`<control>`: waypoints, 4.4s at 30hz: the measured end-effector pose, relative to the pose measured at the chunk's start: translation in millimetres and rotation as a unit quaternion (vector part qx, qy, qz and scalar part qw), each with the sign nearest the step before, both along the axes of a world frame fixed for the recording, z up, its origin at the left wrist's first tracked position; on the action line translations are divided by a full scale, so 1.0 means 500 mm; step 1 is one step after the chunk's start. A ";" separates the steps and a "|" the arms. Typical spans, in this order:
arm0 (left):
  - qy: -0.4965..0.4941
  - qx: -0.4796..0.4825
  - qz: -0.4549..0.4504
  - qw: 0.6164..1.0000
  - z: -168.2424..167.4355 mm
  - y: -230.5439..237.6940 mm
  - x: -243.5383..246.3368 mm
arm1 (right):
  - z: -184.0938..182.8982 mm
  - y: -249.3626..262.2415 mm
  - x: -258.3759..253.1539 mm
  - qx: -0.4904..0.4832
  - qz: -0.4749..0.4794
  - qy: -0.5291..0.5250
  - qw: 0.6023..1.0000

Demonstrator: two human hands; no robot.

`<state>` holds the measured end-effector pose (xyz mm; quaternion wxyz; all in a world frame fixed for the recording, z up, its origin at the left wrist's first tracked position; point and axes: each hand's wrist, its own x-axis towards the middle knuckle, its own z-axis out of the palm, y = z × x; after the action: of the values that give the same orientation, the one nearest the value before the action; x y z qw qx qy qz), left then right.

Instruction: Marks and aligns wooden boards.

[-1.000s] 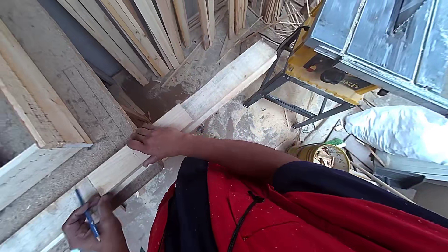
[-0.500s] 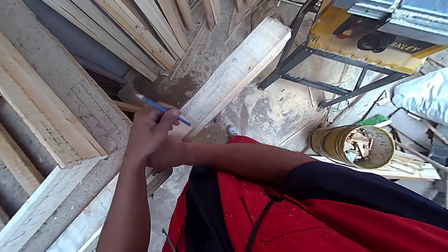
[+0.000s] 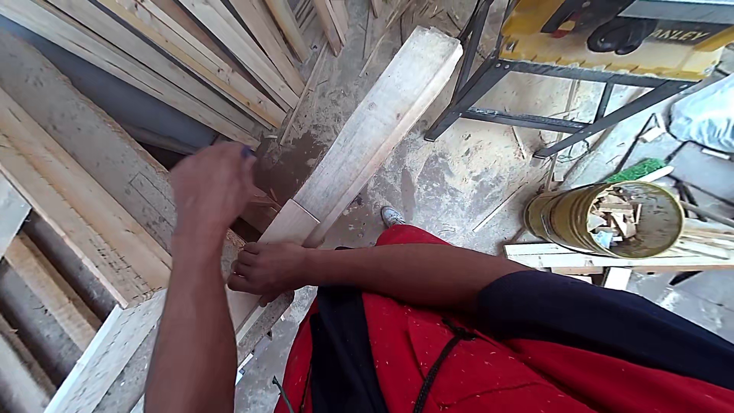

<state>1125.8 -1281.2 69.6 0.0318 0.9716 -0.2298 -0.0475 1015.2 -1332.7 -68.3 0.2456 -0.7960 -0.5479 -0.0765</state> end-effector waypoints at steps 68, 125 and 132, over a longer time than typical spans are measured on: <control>-0.340 -0.457 0.317 0.758 -0.328 -0.181 -0.317 | 0.061 -0.500 0.268 -0.060 0.016 -0.014 0.998; -0.334 -0.407 0.294 0.797 -0.317 -0.225 -0.325 | 0.051 -0.615 0.343 -0.058 0.025 0.004 0.998; -0.368 -0.400 0.312 0.780 -0.331 -0.217 -0.328 | 0.048 -0.612 0.346 -0.054 0.031 -0.026 0.998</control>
<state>962.0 -1389.6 -95.8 0.3434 0.8338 0.0930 0.4221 1188.2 -1638.5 -44.1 0.1897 -0.7887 -0.5817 -0.0601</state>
